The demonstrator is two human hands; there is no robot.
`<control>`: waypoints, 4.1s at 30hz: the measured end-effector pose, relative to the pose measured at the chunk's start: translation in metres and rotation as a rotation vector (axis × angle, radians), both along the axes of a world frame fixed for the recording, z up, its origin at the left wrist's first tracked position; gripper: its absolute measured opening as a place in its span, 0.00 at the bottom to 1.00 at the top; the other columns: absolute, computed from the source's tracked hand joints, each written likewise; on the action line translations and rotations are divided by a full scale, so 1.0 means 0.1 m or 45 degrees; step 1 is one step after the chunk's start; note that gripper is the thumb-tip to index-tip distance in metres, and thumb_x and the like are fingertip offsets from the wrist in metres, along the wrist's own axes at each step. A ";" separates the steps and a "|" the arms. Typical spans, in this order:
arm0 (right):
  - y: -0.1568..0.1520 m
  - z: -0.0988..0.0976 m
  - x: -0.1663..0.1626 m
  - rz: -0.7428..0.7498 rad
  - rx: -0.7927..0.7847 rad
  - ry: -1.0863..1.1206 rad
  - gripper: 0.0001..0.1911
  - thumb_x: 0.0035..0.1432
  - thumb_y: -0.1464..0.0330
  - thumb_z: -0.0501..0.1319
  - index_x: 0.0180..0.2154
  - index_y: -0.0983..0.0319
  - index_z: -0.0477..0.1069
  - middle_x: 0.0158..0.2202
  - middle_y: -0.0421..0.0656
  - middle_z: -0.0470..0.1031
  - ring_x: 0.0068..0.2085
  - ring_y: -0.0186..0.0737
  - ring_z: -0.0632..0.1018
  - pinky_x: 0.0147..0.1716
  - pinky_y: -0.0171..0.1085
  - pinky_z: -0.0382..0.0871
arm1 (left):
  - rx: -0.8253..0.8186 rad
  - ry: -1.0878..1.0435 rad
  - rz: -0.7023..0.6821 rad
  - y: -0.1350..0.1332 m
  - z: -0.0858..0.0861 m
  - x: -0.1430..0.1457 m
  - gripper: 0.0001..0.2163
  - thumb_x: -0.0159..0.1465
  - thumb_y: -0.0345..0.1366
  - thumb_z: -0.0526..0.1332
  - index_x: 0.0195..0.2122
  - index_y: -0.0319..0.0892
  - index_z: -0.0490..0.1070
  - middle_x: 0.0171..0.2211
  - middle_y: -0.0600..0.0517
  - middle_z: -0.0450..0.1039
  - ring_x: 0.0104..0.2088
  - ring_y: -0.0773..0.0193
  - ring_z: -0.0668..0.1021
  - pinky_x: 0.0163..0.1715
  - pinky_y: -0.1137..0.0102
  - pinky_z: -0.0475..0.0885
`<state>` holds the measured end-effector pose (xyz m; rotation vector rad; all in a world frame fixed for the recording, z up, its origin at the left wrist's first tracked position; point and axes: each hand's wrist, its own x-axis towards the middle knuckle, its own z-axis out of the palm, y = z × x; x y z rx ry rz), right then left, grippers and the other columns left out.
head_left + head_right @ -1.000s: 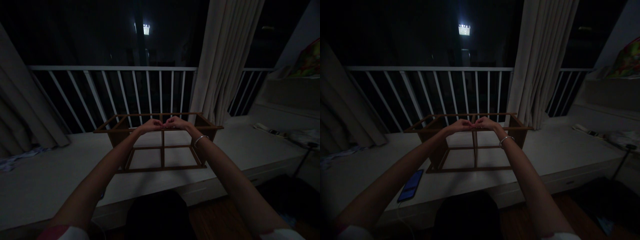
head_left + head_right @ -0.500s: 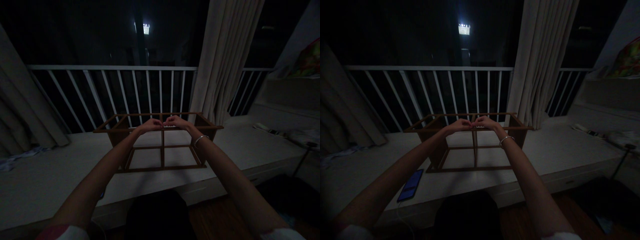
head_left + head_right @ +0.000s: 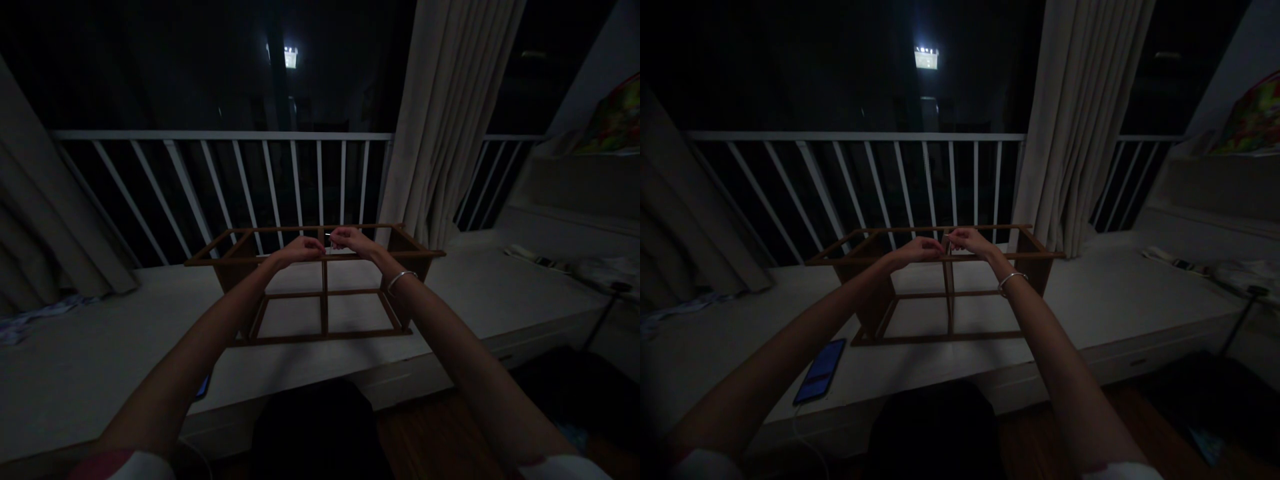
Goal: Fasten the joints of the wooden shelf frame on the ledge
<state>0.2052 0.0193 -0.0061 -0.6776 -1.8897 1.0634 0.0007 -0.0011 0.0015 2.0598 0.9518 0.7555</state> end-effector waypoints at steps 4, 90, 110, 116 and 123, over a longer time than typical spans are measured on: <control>-0.02 0.00 -0.01 0.041 0.030 -0.030 0.17 0.48 0.56 0.60 0.31 0.65 0.67 0.26 0.41 0.72 0.28 0.30 0.69 0.29 0.31 0.62 | 0.026 0.000 -0.015 0.00 -0.01 0.00 0.15 0.50 0.42 0.61 0.33 0.36 0.73 0.27 0.51 0.71 0.25 0.71 0.69 0.23 0.76 0.59; -0.13 0.12 -0.14 0.060 0.024 -0.102 0.13 0.46 0.60 0.61 0.25 0.64 0.67 0.16 0.33 0.60 0.20 0.26 0.60 0.20 0.30 0.51 | 0.069 0.010 -0.080 0.05 -0.02 0.02 0.16 0.48 0.44 0.64 0.32 0.37 0.74 0.30 0.51 0.72 0.31 0.67 0.71 0.33 0.72 0.64; -0.11 0.08 -0.33 0.056 0.024 -0.098 0.18 0.50 0.55 0.57 0.22 0.64 0.63 0.14 0.33 0.58 0.17 0.25 0.58 0.16 0.29 0.48 | 0.070 0.026 -0.072 0.00 0.02 0.06 0.15 0.49 0.43 0.64 0.32 0.36 0.74 0.29 0.51 0.73 0.31 0.67 0.71 0.33 0.71 0.65; -0.12 0.09 -0.37 0.089 -0.027 -0.030 0.17 0.49 0.57 0.59 0.22 0.64 0.63 0.16 0.34 0.60 0.18 0.25 0.59 0.16 0.29 0.48 | 0.090 0.004 -0.048 0.04 -0.02 0.05 0.16 0.48 0.45 0.64 0.30 0.35 0.75 0.29 0.50 0.73 0.31 0.66 0.72 0.34 0.70 0.65; -0.06 0.06 -0.40 0.106 -0.115 0.054 0.16 0.49 0.59 0.59 0.22 0.64 0.63 0.18 0.35 0.64 0.19 0.26 0.64 0.18 0.28 0.53 | 0.096 0.023 -0.003 0.04 -0.02 0.04 0.15 0.46 0.44 0.64 0.28 0.35 0.74 0.28 0.51 0.72 0.31 0.66 0.72 0.34 0.70 0.65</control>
